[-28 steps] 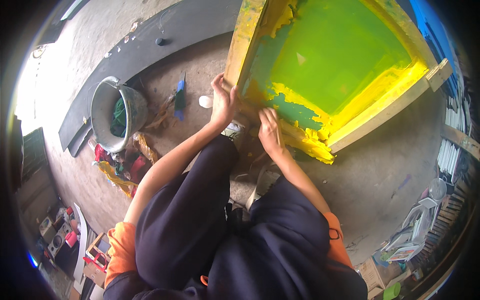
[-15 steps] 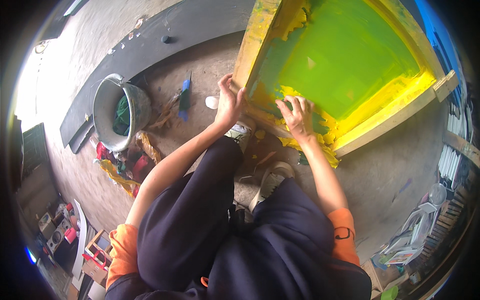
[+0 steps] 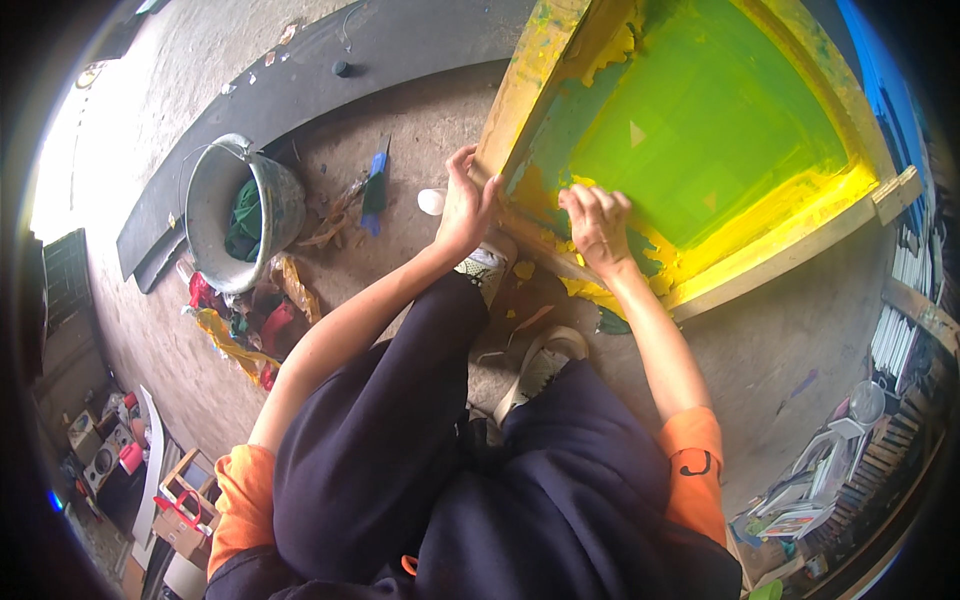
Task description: The person scrapes yellow paint from the edges of a wooden frame using a small tool. They repeatedly remove chunks of paint and place them on the floor.
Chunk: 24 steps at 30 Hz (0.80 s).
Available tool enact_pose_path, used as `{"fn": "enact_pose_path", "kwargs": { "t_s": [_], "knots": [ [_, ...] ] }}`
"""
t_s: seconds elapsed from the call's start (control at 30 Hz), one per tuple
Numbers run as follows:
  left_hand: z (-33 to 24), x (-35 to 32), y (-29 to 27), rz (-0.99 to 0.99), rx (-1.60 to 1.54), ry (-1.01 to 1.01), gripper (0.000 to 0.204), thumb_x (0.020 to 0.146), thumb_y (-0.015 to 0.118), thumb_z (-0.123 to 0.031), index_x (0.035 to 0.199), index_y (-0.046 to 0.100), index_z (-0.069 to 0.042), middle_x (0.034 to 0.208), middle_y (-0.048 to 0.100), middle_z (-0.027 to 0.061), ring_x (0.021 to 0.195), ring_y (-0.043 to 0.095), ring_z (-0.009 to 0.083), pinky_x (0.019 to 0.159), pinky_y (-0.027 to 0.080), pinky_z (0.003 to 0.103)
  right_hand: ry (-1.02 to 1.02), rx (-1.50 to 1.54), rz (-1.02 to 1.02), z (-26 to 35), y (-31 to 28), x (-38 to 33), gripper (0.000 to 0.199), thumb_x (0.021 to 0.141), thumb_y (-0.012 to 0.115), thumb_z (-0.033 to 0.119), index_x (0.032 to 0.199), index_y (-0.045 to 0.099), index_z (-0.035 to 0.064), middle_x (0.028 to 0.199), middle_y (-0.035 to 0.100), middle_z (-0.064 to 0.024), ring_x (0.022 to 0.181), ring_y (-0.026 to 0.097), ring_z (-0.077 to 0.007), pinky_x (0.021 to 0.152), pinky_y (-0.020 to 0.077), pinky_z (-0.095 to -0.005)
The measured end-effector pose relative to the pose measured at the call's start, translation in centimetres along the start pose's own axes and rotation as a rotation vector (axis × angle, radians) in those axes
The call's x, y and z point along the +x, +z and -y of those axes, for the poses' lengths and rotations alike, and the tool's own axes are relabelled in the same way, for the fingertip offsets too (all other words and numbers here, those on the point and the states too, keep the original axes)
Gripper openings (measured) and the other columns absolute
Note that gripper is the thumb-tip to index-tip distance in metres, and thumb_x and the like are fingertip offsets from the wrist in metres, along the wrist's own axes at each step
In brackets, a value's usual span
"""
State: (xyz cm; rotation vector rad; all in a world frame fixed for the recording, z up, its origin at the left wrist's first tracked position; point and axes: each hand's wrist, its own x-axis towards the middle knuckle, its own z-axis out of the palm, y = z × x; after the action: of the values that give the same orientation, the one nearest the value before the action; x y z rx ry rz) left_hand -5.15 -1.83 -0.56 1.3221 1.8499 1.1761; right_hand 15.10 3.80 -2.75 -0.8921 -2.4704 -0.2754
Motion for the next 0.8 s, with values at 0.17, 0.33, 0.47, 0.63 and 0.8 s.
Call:
{"fn": "enact_pose_path", "kwargs": {
  "t_s": [0.17,0.33,0.47,0.63,0.8],
  "knots": [
    [0.3,-0.2,-0.2,0.007,-0.008,-0.022,0.051,0.087,0.057,-0.014,0.124,0.028,0.004,0.115,0.043,0.0274,0.111,0.045,0.0382,0.096,0.036,0.042,0.147,0.108,0.022,-0.3,-1.6,3.7,0.013,0.076,0.069,0.018,0.087,0.061,0.0179,0.105,0.047,0.0055,0.100,0.042,-0.0166,0.085,0.0324,-0.0365],
    [0.1,-0.1,0.0,0.007,-0.022,-0.012,0.051,0.087,0.057,-0.014,0.124,0.028,0.003,0.116,0.043,0.0277,0.111,0.045,0.0382,0.097,0.035,0.042,-0.046,0.180,0.175,-1.3,-2.5,1.7,0.015,0.076,0.068,0.022,0.088,0.061,0.0183,0.109,0.047,0.0031,0.103,0.040,-0.0180,0.088,0.0327,-0.0381],
    [0.2,0.0,0.0,0.003,-0.018,-0.009,0.051,0.086,0.058,-0.014,0.124,0.028,0.003,0.116,0.043,0.0276,0.111,0.045,0.0381,0.097,0.035,0.042,-0.098,0.115,0.175,-1.4,-2.1,1.0,0.018,0.075,0.069,0.025,0.088,0.059,0.0187,0.111,0.047,0.0032,0.106,0.040,-0.0172,0.090,0.0322,-0.0388],
    [0.0,-0.1,0.0,-0.001,-0.032,-0.034,0.051,0.086,0.058,-0.014,0.124,0.028,0.003,0.115,0.044,0.0270,0.110,0.045,0.0380,0.096,0.036,0.042,-0.080,0.050,0.161,-0.9,-1.7,0.8,0.016,0.075,0.068,0.023,0.088,0.059,0.0182,0.113,0.047,0.0040,0.109,0.040,-0.0151,0.092,0.0308,-0.0385],
    [-0.1,0.0,0.0,-0.007,-0.011,-0.033,0.050,0.086,0.057,-0.014,0.124,0.029,0.003,0.114,0.044,0.0265,0.110,0.045,0.0381,0.096,0.036,0.042,-0.093,0.080,0.127,-0.6,-1.3,1.3,0.012,0.078,0.065,0.018,0.088,0.060,0.0155,0.112,0.047,0.0051,0.108,0.040,-0.0132,0.092,0.0300,-0.0376]
  ]
}}
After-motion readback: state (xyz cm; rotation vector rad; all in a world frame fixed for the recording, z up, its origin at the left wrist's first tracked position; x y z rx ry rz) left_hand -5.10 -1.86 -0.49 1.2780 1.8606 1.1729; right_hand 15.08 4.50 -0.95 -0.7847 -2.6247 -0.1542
